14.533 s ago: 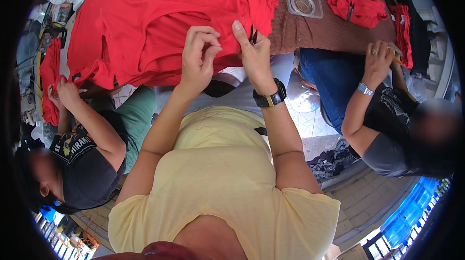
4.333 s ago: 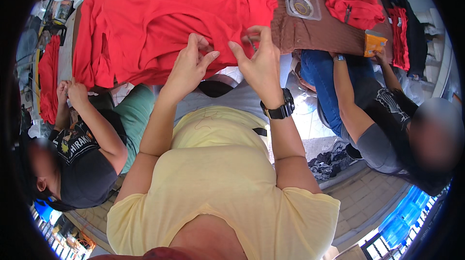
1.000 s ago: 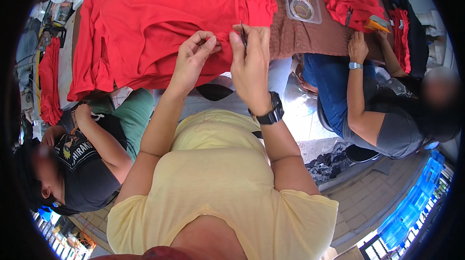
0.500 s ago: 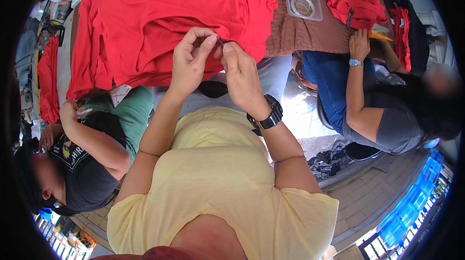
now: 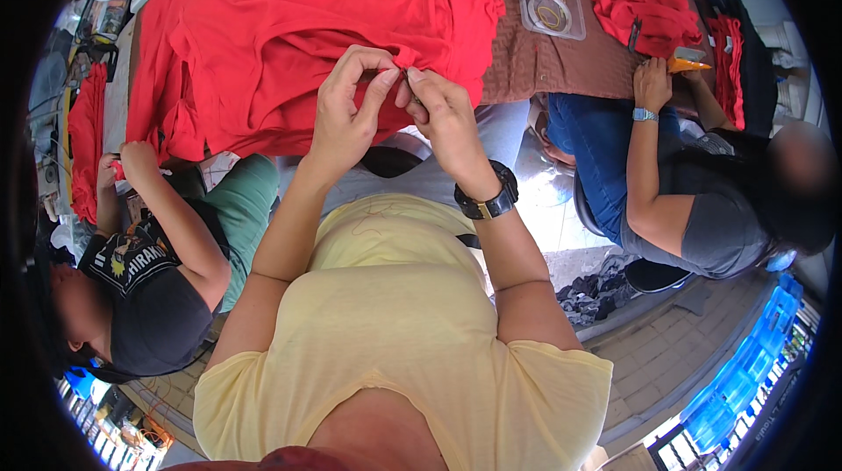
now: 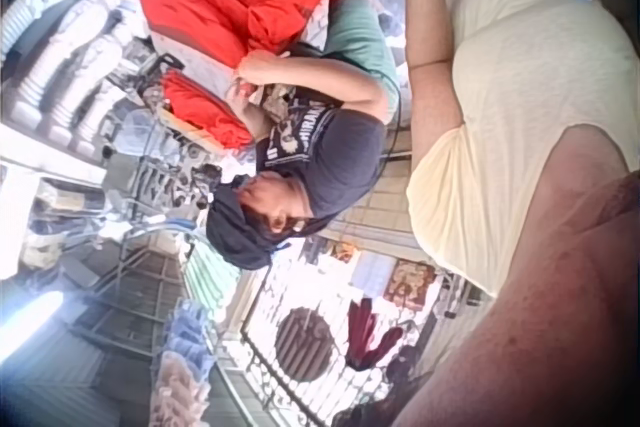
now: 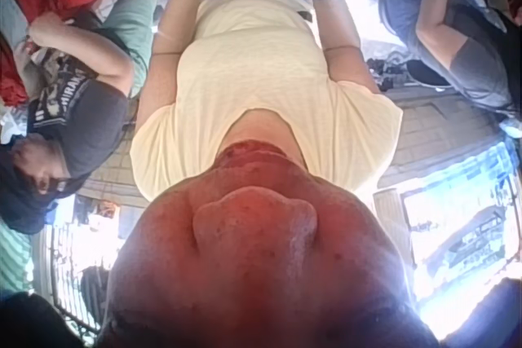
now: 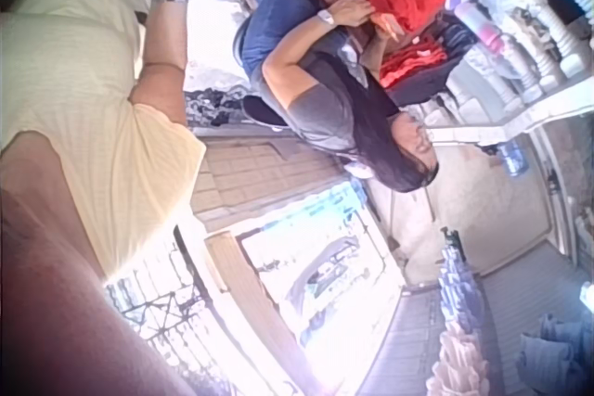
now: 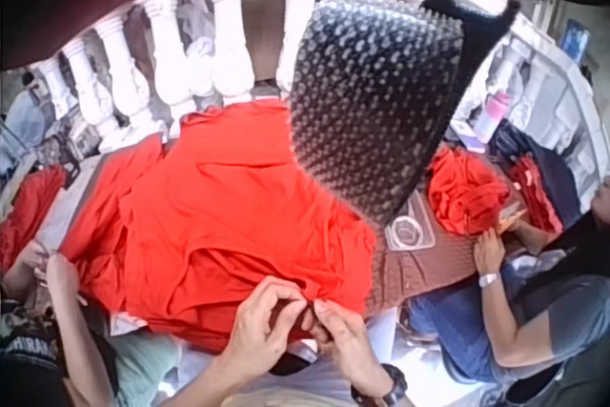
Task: The person trims excess threads from the collar area of red t-shirts using a small tool, then lifts and sets aside each garment.
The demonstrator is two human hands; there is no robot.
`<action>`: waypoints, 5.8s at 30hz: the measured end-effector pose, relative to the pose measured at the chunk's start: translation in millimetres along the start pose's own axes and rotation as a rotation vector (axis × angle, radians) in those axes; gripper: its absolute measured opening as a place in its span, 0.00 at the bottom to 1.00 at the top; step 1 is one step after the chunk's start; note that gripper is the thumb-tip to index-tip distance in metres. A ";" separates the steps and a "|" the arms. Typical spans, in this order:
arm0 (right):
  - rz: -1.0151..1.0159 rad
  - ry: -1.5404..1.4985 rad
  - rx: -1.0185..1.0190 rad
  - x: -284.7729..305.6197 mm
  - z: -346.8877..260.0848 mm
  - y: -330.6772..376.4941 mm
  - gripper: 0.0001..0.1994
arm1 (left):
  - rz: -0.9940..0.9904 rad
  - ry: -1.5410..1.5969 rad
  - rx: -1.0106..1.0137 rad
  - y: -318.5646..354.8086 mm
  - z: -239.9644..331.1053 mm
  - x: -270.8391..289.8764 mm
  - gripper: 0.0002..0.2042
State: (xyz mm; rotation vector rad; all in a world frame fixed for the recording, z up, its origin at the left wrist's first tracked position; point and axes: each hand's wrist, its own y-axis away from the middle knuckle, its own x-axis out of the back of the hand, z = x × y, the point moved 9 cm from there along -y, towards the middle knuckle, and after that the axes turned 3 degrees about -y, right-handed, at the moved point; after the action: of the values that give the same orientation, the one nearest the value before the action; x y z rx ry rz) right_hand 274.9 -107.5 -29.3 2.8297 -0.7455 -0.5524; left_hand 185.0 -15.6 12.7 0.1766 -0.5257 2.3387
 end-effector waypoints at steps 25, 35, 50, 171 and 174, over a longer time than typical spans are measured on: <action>0.002 -0.073 -0.129 5.6 11.5 -8.2 0.19 | -0.060 -0.115 -0.178 -1.1 8.9 -0.8 0.03; -0.078 -0.214 -0.189 1.3 26.8 -15.8 0.19 | -0.015 -0.118 -0.240 4.2 9.6 1.7 0.04; -0.096 -0.224 -0.225 -2.5 33.3 -18.7 0.19 | -0.009 -0.106 -0.222 7.9 4.5 4.1 0.04; 0.264 0.510 0.578 -13.7 -39.9 -30.3 0.15 | 0.323 -0.397 -0.478 15.5 4.4 46.1 0.12; 0.103 0.280 0.338 -8.9 -12.9 -32.9 0.16 | 0.305 -0.444 -0.476 21.7 -1.6 39.2 0.12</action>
State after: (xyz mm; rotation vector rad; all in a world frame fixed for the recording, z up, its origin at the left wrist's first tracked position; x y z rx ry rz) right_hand 287.4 -73.9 -22.9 3.0516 -1.0005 -0.0090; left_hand 141.6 -4.7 14.9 0.4156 -1.3921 2.3847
